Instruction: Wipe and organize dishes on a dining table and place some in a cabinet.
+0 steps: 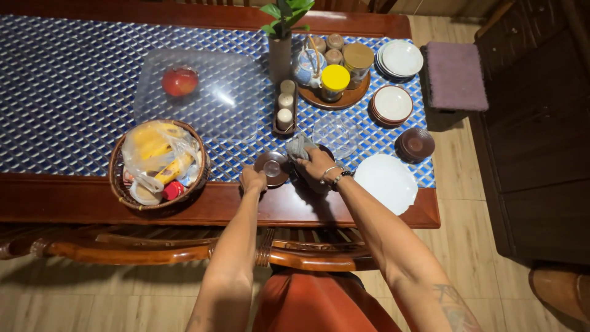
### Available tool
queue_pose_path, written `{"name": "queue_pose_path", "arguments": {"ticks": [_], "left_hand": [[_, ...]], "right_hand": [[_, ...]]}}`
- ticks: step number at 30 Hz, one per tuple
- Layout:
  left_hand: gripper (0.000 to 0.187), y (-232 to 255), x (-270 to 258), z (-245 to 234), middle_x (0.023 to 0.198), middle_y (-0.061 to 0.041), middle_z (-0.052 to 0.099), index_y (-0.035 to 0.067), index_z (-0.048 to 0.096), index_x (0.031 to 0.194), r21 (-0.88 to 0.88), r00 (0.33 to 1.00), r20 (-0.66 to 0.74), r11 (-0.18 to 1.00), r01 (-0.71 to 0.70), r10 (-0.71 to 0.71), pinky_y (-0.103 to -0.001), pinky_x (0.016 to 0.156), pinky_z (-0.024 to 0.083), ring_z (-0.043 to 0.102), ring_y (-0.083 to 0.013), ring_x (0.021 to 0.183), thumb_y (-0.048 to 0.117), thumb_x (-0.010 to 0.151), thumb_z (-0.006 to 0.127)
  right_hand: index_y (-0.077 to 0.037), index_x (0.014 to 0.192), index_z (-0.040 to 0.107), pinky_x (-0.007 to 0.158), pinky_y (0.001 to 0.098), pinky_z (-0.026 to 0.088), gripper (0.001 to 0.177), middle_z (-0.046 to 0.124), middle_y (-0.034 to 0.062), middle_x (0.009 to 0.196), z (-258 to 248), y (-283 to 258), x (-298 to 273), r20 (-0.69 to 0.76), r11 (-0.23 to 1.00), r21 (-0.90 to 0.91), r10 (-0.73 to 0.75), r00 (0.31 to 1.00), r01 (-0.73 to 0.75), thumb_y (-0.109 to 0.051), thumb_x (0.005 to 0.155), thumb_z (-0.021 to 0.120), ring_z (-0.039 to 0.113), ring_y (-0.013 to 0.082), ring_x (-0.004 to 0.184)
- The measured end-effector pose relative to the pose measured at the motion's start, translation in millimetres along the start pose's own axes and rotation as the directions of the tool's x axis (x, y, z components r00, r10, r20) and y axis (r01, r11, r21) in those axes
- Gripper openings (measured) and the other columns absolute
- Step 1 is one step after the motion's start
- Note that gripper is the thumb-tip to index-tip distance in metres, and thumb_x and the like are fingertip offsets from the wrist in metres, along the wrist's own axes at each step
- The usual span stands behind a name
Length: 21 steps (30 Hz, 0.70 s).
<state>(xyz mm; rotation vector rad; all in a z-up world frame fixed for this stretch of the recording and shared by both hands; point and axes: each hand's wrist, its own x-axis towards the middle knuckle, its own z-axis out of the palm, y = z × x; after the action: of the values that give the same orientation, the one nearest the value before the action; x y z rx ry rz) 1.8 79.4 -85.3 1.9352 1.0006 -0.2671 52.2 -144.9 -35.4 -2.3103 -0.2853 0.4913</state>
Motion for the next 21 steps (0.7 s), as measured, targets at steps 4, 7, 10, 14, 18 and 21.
{"name": "queue_pose_path", "arguments": {"ticks": [4, 7, 10, 14, 18, 21], "left_hand": [[0.04, 9, -11, -15, 0.114, -0.024, 0.072, 0.002, 0.068, 0.122, 0.159, 0.999, -0.018, 0.987, -0.03, 0.033, -0.048, 0.085, 0.057, 0.072, -0.0375, 0.096, 0.023, 0.089, 0.073], [0.043, -4, 5, -12, 0.129, -0.022, 0.066, 0.007, 0.072, 0.122, 0.259, 0.999, -0.004, 0.965, -0.047, 0.05, -0.051, 0.1, 0.051, 0.064, -0.0401, 0.118, 0.028, 0.085, 0.076], [0.045, 0, 1, -8, 0.132, -0.023, 0.065, 0.005, 0.073, 0.121, 0.311, 0.995, 0.01, 0.945, -0.096, 0.097, -0.05, 0.104, 0.049, 0.062, -0.041, 0.122, 0.033, 0.086, 0.078], [0.047, 55, -55, -10, 0.12, -0.016, 0.072, 0.01, 0.073, 0.116, 0.233, 0.912, -0.057, 0.893, -0.384, 0.407, -0.049, 0.094, 0.053, 0.068, -0.0376, 0.111, 0.046, 0.085, 0.076], [0.065, 85, -91, 4, 0.111, -0.018, 0.072, 0.006, 0.069, 0.115, 0.304, 0.888, 0.134, 0.835, -0.459, 0.44, -0.046, 0.092, 0.052, 0.068, -0.0364, 0.107, 0.053, 0.073, 0.088], [0.06, 47, -57, 47, 0.105, -0.019, 0.073, 0.003, 0.069, 0.112, 0.259, 0.858, 0.077, 0.821, -0.509, 0.507, -0.043, 0.089, 0.054, 0.07, -0.0354, 0.1, 0.039, 0.068, 0.092]], "right_hand": [[-0.003, 0.128, 0.062, 0.094, 0.0473, 0.051, 0.047, 0.069, 0.0298, 0.112, -1, 7, 3, -0.004, 1.0, -0.021, 0.018, 1.0, -0.018, -0.033, 0.092, 0.068, 0.067, 0.0449, 0.108], [-0.001, 0.124, 0.064, 0.094, 0.0469, 0.05, 0.046, 0.07, 0.0292, 0.111, -6, 23, 9, -0.066, 1.0, 0.009, 0.011, 0.998, -0.01, -0.035, 0.093, 0.069, 0.067, 0.0446, 0.108], [0.004, 0.12, 0.06, 0.09, 0.0483, 0.05, 0.05, 0.068, 0.0305, 0.107, -23, 38, 10, -0.225, 0.997, 0.076, 0.015, 0.974, 0.002, -0.038, 0.093, 0.069, 0.067, 0.045, 0.103], [0.006, 0.1, 0.065, 0.083, 0.0499, 0.051, 0.05, 0.068, 0.032, 0.094, -52, 86, 34, -0.396, 0.993, 0.116, 0.033, 0.917, 0.014, -0.043, 0.102, 0.055, 0.066, 0.0459, 0.088], [0.008, 0.095, 0.068, 0.08, 0.0464, 0.05, 0.053, 0.07, 0.029, 0.095, -74, 152, 55, -0.541, 0.983, 0.152, -0.003, 0.841, 0.101, -0.04, 0.107, 0.05, 0.065, 0.0365, 0.084], [0.008, 0.098, 0.068, 0.079, 0.0422, 0.053, 0.052, 0.075, 0.0199, 0.087, -84, 152, 31, -0.5, 0.928, 0.372, 0.194, 0.844, 0.007, -0.042, 0.102, 0.055, 0.062, 0.0192, 0.084]]}}
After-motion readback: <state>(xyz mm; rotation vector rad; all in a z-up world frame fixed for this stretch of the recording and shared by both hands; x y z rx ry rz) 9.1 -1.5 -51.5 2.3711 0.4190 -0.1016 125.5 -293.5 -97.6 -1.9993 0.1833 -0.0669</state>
